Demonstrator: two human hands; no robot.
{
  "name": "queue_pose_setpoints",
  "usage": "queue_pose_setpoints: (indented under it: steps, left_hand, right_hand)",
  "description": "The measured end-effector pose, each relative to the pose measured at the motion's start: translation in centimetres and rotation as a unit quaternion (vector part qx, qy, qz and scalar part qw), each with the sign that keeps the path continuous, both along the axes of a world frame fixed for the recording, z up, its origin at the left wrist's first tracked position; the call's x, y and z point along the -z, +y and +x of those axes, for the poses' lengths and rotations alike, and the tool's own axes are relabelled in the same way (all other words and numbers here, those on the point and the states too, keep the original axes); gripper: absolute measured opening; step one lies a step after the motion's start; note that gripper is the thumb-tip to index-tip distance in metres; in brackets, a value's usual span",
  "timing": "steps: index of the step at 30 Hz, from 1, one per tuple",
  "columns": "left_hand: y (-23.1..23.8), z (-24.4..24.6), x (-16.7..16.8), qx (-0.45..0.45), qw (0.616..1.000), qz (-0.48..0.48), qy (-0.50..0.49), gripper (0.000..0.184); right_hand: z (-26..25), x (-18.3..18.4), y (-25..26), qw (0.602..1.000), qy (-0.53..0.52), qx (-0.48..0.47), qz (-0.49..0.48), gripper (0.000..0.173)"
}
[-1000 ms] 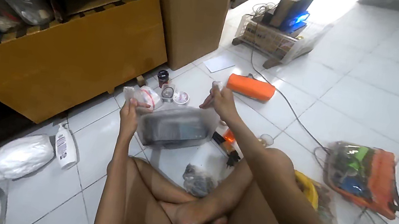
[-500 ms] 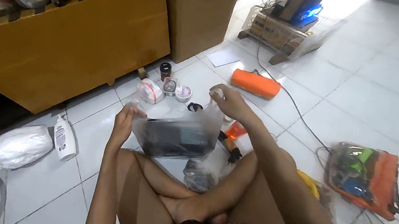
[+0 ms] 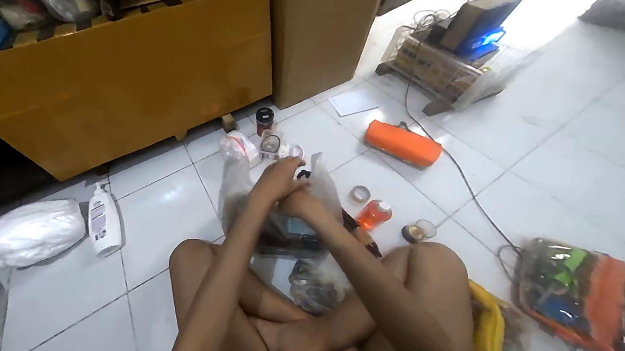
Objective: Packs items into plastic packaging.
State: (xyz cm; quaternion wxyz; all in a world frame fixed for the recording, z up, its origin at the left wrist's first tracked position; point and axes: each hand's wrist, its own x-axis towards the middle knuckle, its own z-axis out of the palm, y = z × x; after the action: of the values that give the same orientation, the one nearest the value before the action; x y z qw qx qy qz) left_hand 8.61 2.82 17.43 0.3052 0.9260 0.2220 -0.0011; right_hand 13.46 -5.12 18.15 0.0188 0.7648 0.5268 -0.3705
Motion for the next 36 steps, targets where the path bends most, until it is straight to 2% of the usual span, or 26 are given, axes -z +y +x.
queue_pose_setpoints:
  steps: [2,4,7,10,13,15,17,20,23,27,30,33,36]
  left_hand:
    - [-0.2,1.0,-0.2,0.015,0.995,-0.020,0.101,0.051]
    - [-1.0,1.8,0.0,0.020,0.987,-0.021,0.161,0.044]
    - [-2.3,2.3,0.4,0.004,0.981,-0.005,0.193,0.035]
    - [-2.9,2.4,2.0,0.026,0.995,0.003,0.100,0.034]
    - [-4.0,2.4,2.2,0.025,0.998,0.038,0.032,0.032]
    - [-4.8,2.4,2.2,0.035,0.997,0.065,0.015,0.029]
    - [-5.6,2.3,2.2,0.043,0.995,0.089,0.002,0.028]
    - [-6.6,2.2,1.8,0.061,0.994,0.096,0.004,0.028]
    - [-7.0,2.0,1.8,0.073,0.992,0.104,-0.005,0.028]
    - [-6.8,1.6,1.9,0.015,0.994,0.082,-0.068,0.027]
    - [-5.7,0.6,2.5,-0.030,0.982,0.143,-0.123,0.028]
    - [-4.4,-1.4,3.7,-0.080,0.957,0.225,-0.167,0.034]
    - [-3.6,-3.6,5.0,-0.124,0.912,0.307,-0.241,0.020]
  right_hand:
    - [-0.5,0.4,-0.5,0.999,-0.024,-0.018,-0.038,0.046]
    - [-0.6,1.9,-0.9,0.998,-0.030,-0.005,-0.048,0.048]
    - [0.0,3.7,-1.3,0.998,-0.017,0.024,-0.052,0.051]
    - [1.1,4.5,-1.9,0.997,-0.004,0.023,-0.073,0.053]
    - [2.4,8.1,-2.1,0.998,-0.012,0.032,-0.043,0.058]
    - [2.3,8.1,-2.5,0.997,-0.028,0.052,-0.050,0.061]
    - [2.1,8.0,-3.4,0.997,-0.029,0.067,-0.041,0.053]
    - [2.1,9.1,-4.8,0.997,-0.010,0.077,0.010,0.046]
    - [2.5,10.0,-5.5,0.985,0.046,0.141,0.086,0.044]
    - [3.0,7.6,-4.9,0.998,0.003,0.046,0.036,0.047]
    - [4.6,8.2,-4.0,0.991,-0.076,0.012,0.105,0.048]
    - [6.8,7.9,-3.4,0.993,-0.096,0.022,0.061,0.049]
    - [7.1,8.2,-3.8,0.996,-0.073,0.008,0.047,0.058]
